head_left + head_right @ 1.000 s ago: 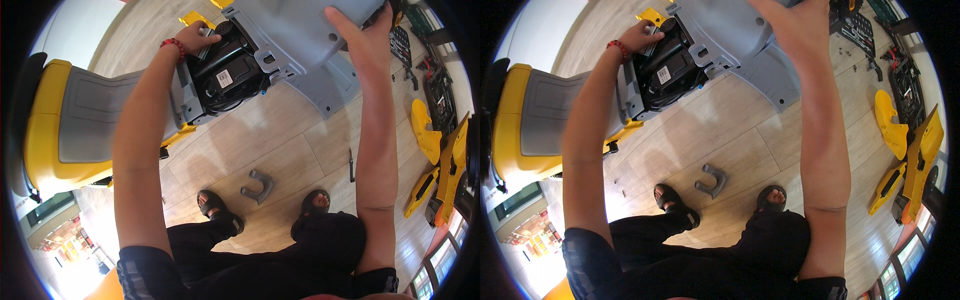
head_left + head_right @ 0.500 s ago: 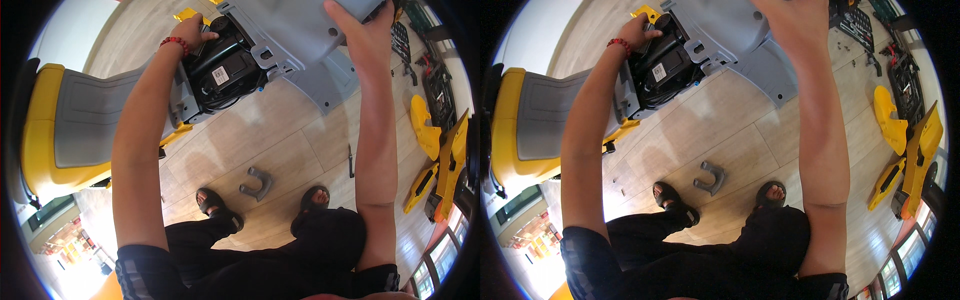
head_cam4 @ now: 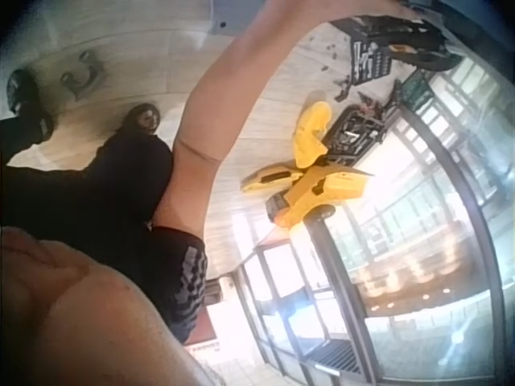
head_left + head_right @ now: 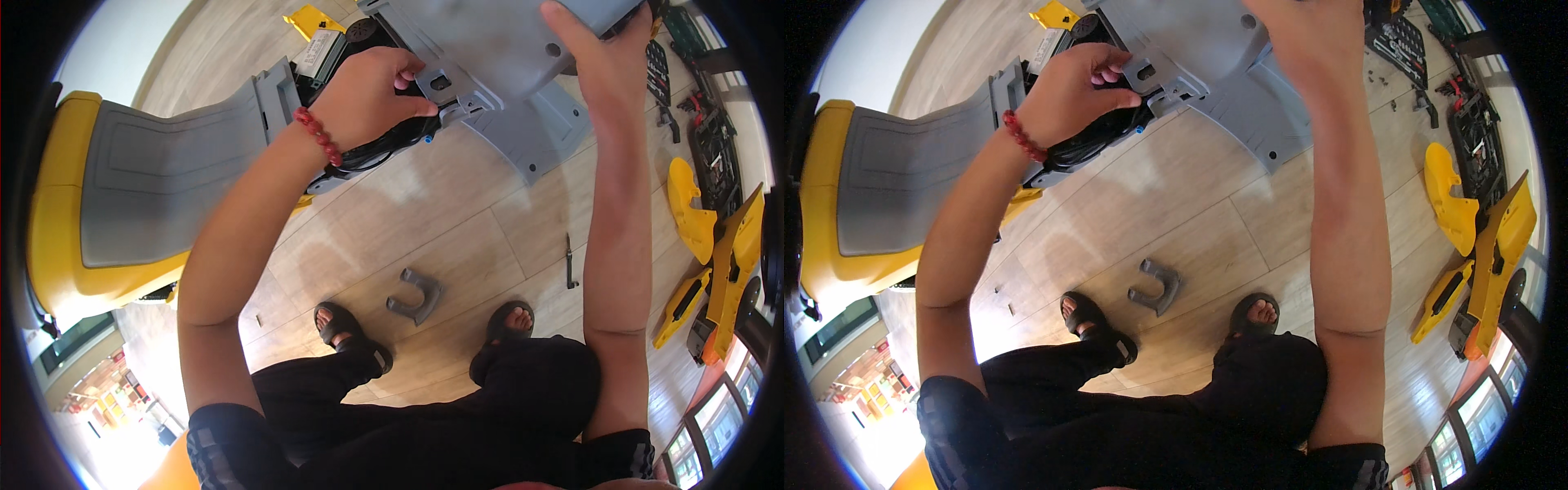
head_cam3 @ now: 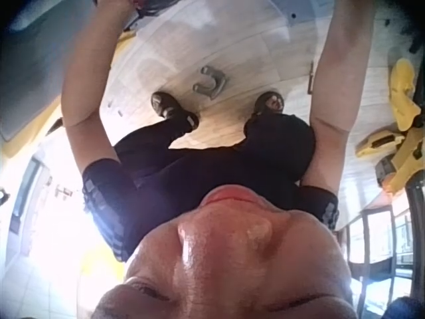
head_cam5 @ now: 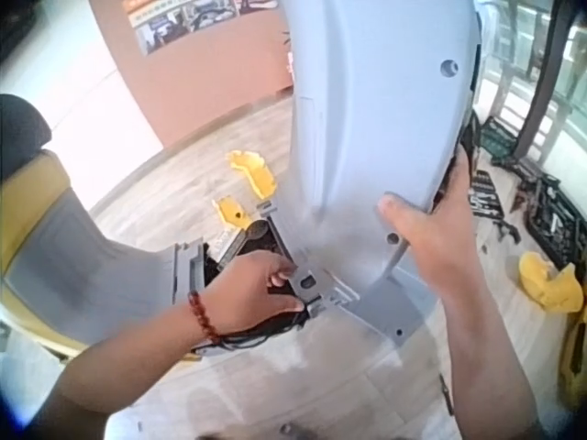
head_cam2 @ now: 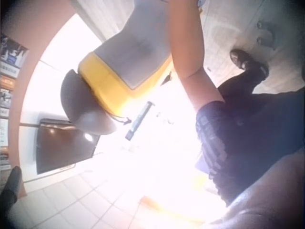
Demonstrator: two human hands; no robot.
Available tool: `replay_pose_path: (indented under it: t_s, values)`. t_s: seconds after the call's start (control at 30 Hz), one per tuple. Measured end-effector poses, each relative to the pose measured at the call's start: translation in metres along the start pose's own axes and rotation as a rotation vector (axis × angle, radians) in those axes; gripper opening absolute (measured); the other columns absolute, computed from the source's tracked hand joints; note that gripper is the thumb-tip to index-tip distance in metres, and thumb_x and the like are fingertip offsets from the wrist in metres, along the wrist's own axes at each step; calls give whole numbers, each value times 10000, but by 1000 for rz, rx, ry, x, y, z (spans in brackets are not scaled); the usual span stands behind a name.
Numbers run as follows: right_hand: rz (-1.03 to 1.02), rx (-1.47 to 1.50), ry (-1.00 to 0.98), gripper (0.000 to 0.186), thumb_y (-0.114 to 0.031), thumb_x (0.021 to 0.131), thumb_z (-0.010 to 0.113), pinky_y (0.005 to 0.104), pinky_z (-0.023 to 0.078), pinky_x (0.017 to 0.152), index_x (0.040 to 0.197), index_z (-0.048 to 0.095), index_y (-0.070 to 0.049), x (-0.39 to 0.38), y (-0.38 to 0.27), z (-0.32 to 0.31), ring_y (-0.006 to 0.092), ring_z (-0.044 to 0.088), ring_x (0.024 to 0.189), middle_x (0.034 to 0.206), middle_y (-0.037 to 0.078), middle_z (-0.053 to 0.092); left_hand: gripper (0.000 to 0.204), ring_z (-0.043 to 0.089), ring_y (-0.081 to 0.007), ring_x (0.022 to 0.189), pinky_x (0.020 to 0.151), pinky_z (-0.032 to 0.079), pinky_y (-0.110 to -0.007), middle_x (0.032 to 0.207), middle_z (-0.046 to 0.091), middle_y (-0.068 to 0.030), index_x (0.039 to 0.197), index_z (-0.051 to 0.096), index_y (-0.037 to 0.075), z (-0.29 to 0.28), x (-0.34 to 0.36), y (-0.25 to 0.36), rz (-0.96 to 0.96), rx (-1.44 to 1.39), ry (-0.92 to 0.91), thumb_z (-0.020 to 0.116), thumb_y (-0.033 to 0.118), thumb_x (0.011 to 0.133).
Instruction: Replacing or installing the plastic body panels on an electric motorcycle.
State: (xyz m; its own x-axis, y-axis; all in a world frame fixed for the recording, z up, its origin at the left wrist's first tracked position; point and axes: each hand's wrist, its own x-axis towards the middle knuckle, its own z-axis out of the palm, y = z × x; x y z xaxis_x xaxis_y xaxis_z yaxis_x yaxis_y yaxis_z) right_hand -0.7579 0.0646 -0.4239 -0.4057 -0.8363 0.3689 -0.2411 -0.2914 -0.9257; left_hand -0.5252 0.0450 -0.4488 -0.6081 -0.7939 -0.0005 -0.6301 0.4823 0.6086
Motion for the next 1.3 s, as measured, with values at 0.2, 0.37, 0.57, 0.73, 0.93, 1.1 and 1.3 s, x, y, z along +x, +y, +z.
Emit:
replay_pose_path:
  t_s: [0.2,0.37,0.57,0.73,0.93,1.1,1.3]
  values:
    - [3,-82,42,849,-88,654,673,349,380,946,1351,204,36,2,-5,1,270,467,1122,1232,197,455,456,618,-218,813,740,496,-289,936,632,-139,1057,609,-12,10,-3,10,-94,102,74,763,211,689]
    - [7,-116,57,893,-131,664,689,346,364,967,1370,169,38,-8,-19,4,290,453,1154,1267,221,434,405,605,-267,806,741,485,-324,868,621,-158,966,628,-30,10,-4,10,-59,98,95,746,226,674]
    - [89,-40,0,960,-286,742,707,347,359,979,1412,83,4,-1,3,-20,299,434,1187,1323,226,391,481,622,-251,888,788,485,-325,967,636,-158,1060,610,-12,12,-5,9,-97,123,96,743,261,688]
    - [390,132,-3,413,-301,859,533,364,453,861,1196,530,-61,6,89,-106,196,505,1081,1135,96,560,473,621,-242,874,781,484,-319,960,634,-155,1061,612,-6,13,-6,12,-109,116,93,741,261,693]
    - [1005,-435,-198,302,-186,792,580,331,448,685,1064,575,-54,-74,251,-174,157,521,806,907,28,558,453,616,-219,814,737,483,-297,908,637,-134,1044,620,-4,15,-5,12,-131,122,114,744,256,694]
    - [829,-487,-425,295,-153,765,600,335,455,626,1021,560,-10,-96,309,-184,151,517,783,832,47,552,468,616,-199,832,754,480,-296,954,645,-127,1067,622,13,15,-4,17,-167,139,101,754,246,683]
    - [803,-759,-67,503,-241,791,591,373,444,849,1205,474,19,-69,321,-166,267,552,1016,1062,169,583,483,614,-197,845,775,475,-294,968,645,-126,1071,621,16,16,-4,18,-207,117,107,771,231,665]
